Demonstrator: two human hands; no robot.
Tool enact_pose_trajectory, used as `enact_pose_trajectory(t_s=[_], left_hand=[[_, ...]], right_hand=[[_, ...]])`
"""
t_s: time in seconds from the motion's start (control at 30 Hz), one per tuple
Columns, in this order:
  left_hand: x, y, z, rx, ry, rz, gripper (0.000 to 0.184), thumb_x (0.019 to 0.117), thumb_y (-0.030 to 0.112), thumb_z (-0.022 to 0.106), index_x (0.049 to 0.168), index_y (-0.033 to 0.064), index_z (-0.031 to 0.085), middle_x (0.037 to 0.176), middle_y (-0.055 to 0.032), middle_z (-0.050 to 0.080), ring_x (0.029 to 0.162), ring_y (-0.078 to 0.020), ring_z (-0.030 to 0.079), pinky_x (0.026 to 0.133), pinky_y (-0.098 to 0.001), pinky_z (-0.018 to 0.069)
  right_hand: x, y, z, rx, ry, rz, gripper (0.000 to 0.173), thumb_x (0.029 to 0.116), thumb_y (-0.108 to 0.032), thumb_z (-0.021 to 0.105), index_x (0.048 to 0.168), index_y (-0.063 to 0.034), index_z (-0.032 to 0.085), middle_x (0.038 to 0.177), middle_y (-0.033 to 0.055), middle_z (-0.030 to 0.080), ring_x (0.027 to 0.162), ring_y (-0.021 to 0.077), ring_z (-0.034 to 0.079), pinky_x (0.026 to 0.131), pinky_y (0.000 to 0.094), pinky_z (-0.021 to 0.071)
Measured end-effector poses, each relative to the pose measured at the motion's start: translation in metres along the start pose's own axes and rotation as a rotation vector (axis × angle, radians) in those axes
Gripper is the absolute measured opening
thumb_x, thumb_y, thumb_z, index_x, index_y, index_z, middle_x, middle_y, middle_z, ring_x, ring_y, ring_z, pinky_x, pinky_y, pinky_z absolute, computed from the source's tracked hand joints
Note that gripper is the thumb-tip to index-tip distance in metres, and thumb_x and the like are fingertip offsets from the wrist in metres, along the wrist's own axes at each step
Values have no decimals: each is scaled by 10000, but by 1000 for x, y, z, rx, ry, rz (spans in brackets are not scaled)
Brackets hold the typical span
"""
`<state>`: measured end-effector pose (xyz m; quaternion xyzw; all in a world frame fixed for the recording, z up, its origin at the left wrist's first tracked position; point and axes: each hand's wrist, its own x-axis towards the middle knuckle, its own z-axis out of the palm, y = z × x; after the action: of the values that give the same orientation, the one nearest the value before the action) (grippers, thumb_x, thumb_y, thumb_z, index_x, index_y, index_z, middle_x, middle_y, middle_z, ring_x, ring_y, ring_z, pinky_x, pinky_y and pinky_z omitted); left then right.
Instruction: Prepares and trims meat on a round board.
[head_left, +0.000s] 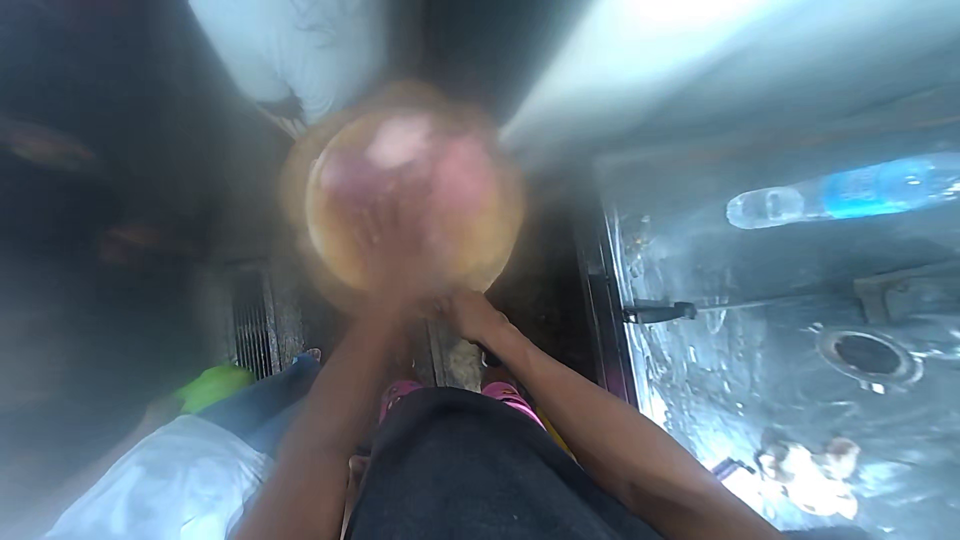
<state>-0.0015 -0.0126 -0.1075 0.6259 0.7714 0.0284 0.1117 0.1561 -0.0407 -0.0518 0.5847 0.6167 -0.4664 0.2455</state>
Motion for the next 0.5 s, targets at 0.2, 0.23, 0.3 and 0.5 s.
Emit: enact_pose_trajectory(t_s=[0.2, 0.23, 0.3, 0.5], left_hand=[[-8, -6, 7, -12, 46, 81, 830, 1010, 722, 167, 1671, 259, -28, 1734, -27, -153, 1573, -349, -202, 1203, -737, -75], [-8, -7, 9, -17, 63, 89, 830, 1011, 718, 180, 1673, 256, -15, 1736, -28, -142, 1574, -349, -199, 1198, -743, -79], [-7, -9, 13, -10, 74, 93, 843, 1001, 732, 169, 1672, 258, -19, 1734, -29, -151, 1574, -344, -202, 1194, -748, -78], [-6, -7, 12, -23, 83, 59, 856, 993, 754, 172, 1676, 260, 18, 1737, -28, -145, 1578, -342, -188, 1208, -736, -65]], right_hand=[[-18, 21, 5, -36, -44, 27, 772, 1056, -660, 278, 1110, 24, 634, 1104, 238, 671, 1091, 373, 678, 919, 564, 538], [-20, 24, 6, -33, -43, 26, 765, 1057, -657, 283, 1109, 19, 638, 1101, 234, 674, 1083, 371, 679, 918, 563, 538], [-25, 29, 10, -19, -52, 28, 752, 1058, -653, 293, 1104, 12, 642, 1076, 227, 678, 1059, 370, 684, 907, 566, 538], [-46, 57, 36, 10, -76, 39, 766, 1047, -675, 293, 984, -2, 653, 923, 197, 670, 889, 342, 687, 803, 558, 545]])
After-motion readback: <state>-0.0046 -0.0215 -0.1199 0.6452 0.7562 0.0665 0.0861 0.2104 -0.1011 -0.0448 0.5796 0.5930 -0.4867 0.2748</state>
